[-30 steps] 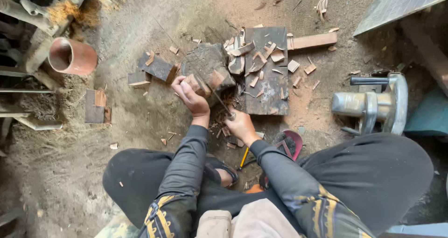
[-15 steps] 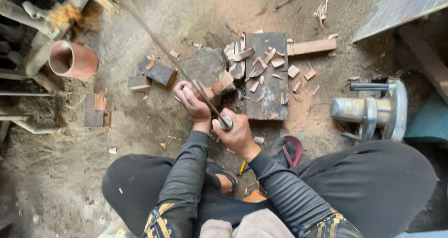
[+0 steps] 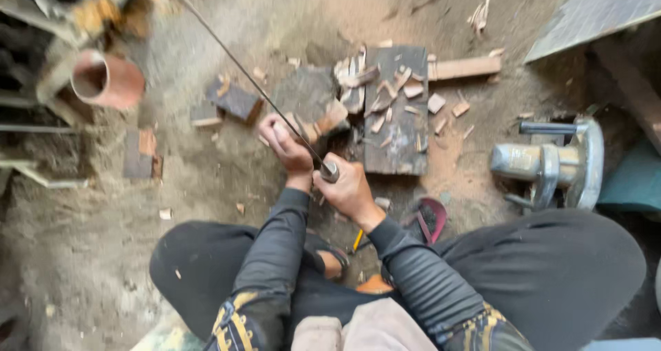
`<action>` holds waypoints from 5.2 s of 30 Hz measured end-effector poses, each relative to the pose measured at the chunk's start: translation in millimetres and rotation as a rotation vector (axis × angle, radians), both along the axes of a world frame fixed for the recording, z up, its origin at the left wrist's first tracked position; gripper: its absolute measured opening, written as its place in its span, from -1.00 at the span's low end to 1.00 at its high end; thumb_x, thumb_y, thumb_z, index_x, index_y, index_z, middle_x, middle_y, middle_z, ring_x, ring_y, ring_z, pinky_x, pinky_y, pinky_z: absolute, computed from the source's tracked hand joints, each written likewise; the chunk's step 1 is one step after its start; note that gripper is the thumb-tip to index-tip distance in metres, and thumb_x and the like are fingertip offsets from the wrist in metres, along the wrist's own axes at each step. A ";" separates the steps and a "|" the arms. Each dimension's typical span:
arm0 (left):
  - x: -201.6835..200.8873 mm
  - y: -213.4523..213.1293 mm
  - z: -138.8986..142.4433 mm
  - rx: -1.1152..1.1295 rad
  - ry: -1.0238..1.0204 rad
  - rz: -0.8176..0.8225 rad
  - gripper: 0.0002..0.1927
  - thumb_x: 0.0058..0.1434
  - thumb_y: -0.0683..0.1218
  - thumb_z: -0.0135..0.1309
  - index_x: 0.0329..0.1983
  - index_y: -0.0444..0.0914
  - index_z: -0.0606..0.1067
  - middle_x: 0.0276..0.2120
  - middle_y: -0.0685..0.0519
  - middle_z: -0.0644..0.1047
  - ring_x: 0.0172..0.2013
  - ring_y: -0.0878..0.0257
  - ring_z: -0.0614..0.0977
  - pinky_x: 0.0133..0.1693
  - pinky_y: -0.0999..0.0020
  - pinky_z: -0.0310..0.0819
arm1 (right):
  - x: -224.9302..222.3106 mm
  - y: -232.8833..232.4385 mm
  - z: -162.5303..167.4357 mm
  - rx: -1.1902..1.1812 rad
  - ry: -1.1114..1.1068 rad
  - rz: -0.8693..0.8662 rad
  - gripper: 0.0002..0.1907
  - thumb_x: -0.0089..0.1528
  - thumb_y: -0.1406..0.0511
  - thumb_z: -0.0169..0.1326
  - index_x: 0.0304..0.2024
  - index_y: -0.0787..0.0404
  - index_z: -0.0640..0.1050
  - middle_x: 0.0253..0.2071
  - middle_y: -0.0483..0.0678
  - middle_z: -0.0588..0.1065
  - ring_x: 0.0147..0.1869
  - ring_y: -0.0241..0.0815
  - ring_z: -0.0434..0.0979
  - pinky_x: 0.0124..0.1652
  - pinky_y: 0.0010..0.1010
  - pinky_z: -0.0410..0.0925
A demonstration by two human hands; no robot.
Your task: The person sits on the ground and uses a long, thin metal tool to carve and shape a small block of wood. They repeatedly strike and scrape the wood, creating shavings that accumulate on the ground.
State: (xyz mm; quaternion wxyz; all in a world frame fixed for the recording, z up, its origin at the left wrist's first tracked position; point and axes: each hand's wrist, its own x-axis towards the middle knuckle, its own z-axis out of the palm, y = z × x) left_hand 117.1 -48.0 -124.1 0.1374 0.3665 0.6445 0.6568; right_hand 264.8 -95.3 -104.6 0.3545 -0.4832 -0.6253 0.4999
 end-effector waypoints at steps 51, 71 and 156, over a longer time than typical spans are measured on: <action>-56.7 -12.3 93.6 -0.685 -0.445 -0.390 -0.67 0.34 -0.03 0.02 0.05 -0.33 0.41 -0.31 -0.12 0.58 -0.62 0.20 0.63 -0.63 0.33 0.54 | 30.0 5.9 11.6 -0.722 0.095 -0.091 -0.89 0.15 0.38 0.12 -0.46 0.26 0.47 -0.66 -0.11 0.36 -0.69 -0.25 0.30 -0.66 -0.33 0.18; -47.0 17.2 60.9 -0.163 0.319 0.072 -0.55 0.49 0.18 -0.21 -0.24 -0.31 0.31 -0.26 -0.07 0.38 -0.14 0.09 0.42 0.03 0.10 0.36 | 17.8 -11.1 5.6 -0.523 -0.041 -0.186 -0.84 0.06 0.32 0.20 -0.40 0.34 0.59 -0.52 -0.01 0.55 -0.49 -0.18 0.48 -0.41 -0.25 0.38; -31.1 18.4 12.3 0.136 -0.194 -0.023 -0.73 0.36 0.05 -0.23 -0.18 -0.26 0.27 -0.53 0.00 0.37 -0.42 0.19 0.38 -0.16 0.26 0.33 | -8.9 -5.1 -32.5 -0.099 0.034 0.084 -0.80 0.16 0.29 0.14 -0.47 0.28 0.46 -0.63 -0.04 0.39 -0.58 -0.30 0.35 -0.49 -0.33 0.27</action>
